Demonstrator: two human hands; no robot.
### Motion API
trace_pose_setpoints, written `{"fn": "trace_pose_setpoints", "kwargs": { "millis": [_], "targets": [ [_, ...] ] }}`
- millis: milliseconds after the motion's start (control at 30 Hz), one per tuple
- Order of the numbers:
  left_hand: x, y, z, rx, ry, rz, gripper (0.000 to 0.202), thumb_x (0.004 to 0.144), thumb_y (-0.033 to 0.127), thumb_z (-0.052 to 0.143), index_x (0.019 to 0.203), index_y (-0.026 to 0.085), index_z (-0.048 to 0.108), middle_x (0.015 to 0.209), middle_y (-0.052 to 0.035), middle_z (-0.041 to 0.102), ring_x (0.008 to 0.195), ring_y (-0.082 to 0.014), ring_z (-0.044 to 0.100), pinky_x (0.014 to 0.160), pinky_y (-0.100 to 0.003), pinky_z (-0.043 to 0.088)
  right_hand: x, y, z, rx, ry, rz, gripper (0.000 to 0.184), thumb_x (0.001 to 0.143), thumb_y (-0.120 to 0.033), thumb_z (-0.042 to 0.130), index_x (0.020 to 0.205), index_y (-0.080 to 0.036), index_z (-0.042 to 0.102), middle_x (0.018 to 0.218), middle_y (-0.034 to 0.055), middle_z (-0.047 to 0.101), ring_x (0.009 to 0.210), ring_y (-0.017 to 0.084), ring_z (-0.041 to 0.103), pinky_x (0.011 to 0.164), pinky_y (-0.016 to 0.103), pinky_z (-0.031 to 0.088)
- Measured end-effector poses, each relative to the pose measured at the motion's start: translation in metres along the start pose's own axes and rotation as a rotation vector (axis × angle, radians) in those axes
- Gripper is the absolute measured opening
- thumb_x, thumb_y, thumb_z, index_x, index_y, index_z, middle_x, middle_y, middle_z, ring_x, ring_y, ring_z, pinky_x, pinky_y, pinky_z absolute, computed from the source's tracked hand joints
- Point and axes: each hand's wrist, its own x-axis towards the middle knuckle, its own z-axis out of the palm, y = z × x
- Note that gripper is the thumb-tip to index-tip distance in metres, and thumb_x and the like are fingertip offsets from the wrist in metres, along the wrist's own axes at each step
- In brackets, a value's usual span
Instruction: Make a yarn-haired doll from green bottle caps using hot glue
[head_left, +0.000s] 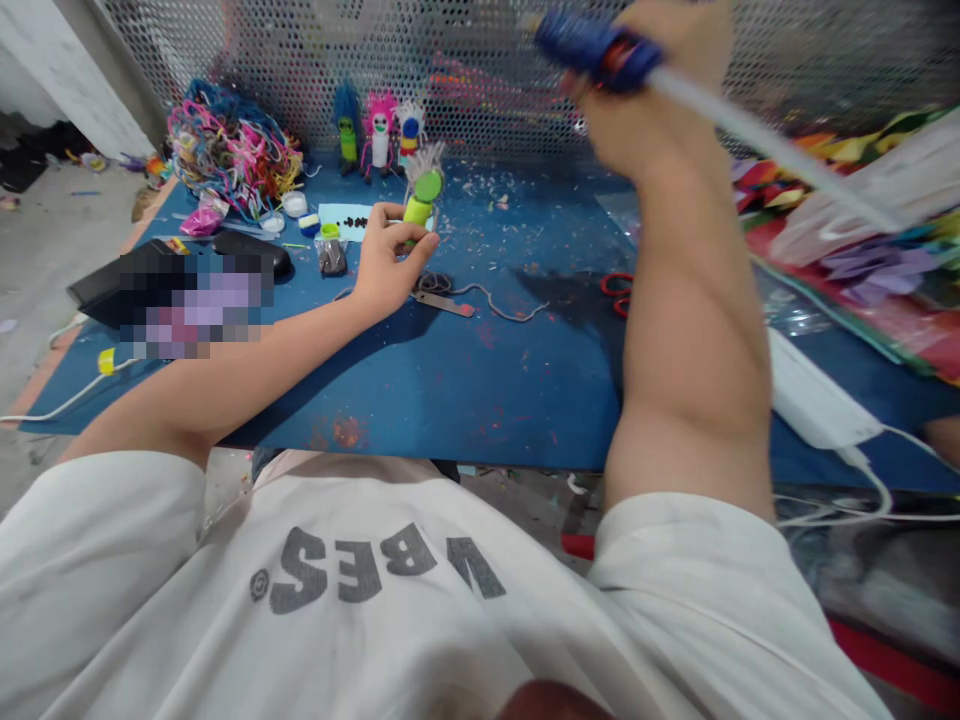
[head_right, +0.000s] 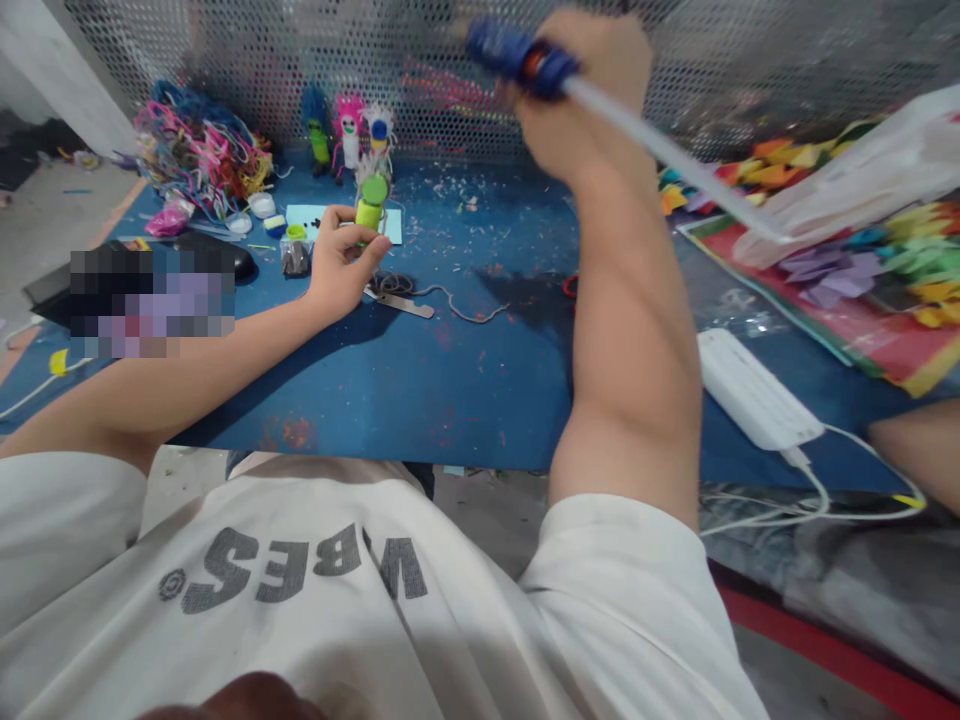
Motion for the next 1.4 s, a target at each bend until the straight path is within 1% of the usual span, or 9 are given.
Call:
{"fn": "trace_pose_setpoints", "kwargs": {
  "millis": [100,233,433,533,700,800,933,1200,1400],
  "targets": [
    [0.001,-0.001,-0.002,0.020,0.011,-0.024,0.041,0.098,0.064,0.083,0.090,0.024,0.080,0.118,-0.0129,0.065,0.111,-0.0256,0.068,0.086,-0.037,0.065,-0.010,0.011,0.010,-0.366,-0.209,-0.027,0.043,0.108,-0.027,0.075,0.146,-0.007,0.074,0.134,0.0293,0.077,0.132,0.034,0.072,0.105,0.045,0.036],
    [0.002,0.001,-0.004,0.068,0.015,-0.079,0.036,0.099,0.060,0.083,0.092,0.025,0.081,0.127,-0.0143,0.069,0.118,-0.0271,0.068,0.086,-0.036,0.066,-0.013,0.018,0.040,-0.443,-0.501,-0.085,0.045,0.109,-0.022,0.070,0.151,-0.004,0.068,0.140,0.0336,0.073,0.124,0.028,0.066,0.107,0.048,0.029],
    [0.010,0.009,-0.006,0.076,0.024,-0.109,0.024,0.098,0.047,0.085,0.091,0.024,0.082,0.127,-0.0145,0.069,0.115,-0.0258,0.070,0.082,-0.034,0.065,-0.007,0.023,0.052,-0.443,-0.566,-0.141,0.056,0.103,-0.008,0.066,0.159,-0.011,0.065,0.158,0.0273,0.062,0.124,0.027,0.054,0.103,0.042,0.034],
    [0.017,0.019,-0.014,0.066,0.019,-0.104,0.021,0.095,0.043,0.088,0.088,0.024,0.082,0.116,-0.0119,0.072,0.109,-0.0246,0.070,0.083,-0.034,0.064,-0.003,0.009,0.037,-0.312,-0.436,-0.218,0.050,0.102,-0.012,0.071,0.151,-0.018,0.069,0.157,0.0183,0.065,0.124,0.024,0.055,0.107,0.037,0.041],
    [0.008,0.052,-0.054,-0.096,-0.075,-0.149,0.020,0.101,0.039,0.084,0.089,0.022,0.083,0.086,-0.0054,0.072,0.079,-0.0176,0.063,0.078,-0.035,0.060,-0.035,-0.065,-0.002,0.021,0.149,-0.521,0.034,0.095,-0.013,0.069,0.128,-0.021,0.072,0.125,0.0066,0.079,0.106,0.019,0.068,0.102,0.038,0.046],
    [-0.014,0.078,-0.089,-0.094,-0.130,-0.089,0.020,0.096,0.042,0.091,0.089,0.024,0.086,0.089,-0.0054,0.074,0.086,-0.0191,0.067,0.081,-0.035,0.059,-0.083,-0.116,-0.008,-0.011,0.192,-0.933,0.039,0.106,-0.022,0.065,0.144,-0.028,0.066,0.144,0.0055,0.077,0.110,0.022,0.072,0.087,0.040,0.044],
    [-0.054,0.107,-0.126,-0.078,-0.245,-0.100,0.035,0.094,0.060,0.090,0.089,0.026,0.088,0.106,-0.0086,0.078,0.104,-0.0243,0.073,0.090,-0.039,0.061,-0.141,-0.155,0.014,-0.203,0.290,-1.081,0.029,0.119,-0.019,0.054,0.146,-0.023,0.066,0.137,0.0063,0.080,0.081,0.016,0.064,0.075,0.037,0.041],
    [-0.095,0.114,-0.148,-0.183,-0.457,-0.192,0.035,0.088,0.060,0.096,0.088,0.026,0.089,0.118,-0.0105,0.073,0.111,-0.0252,0.074,0.100,-0.042,0.061,-0.179,-0.176,0.034,-0.191,0.420,-1.285,0.011,0.113,-0.023,0.070,0.114,-0.014,0.078,0.106,0.0092,0.078,0.088,0.016,0.067,0.074,0.034,0.050],
    [-0.093,0.120,-0.148,-0.163,-0.469,-0.245,0.046,0.095,0.060,0.089,0.070,0.024,0.075,0.110,-0.0094,0.076,0.103,-0.0241,0.073,0.091,-0.042,0.061,-0.183,-0.151,0.043,0.193,0.500,-1.090,0.015,0.113,-0.017,0.062,0.114,-0.025,0.074,0.106,0.0008,0.081,0.090,0.013,0.074,0.071,0.029,0.057]
  ]
}}
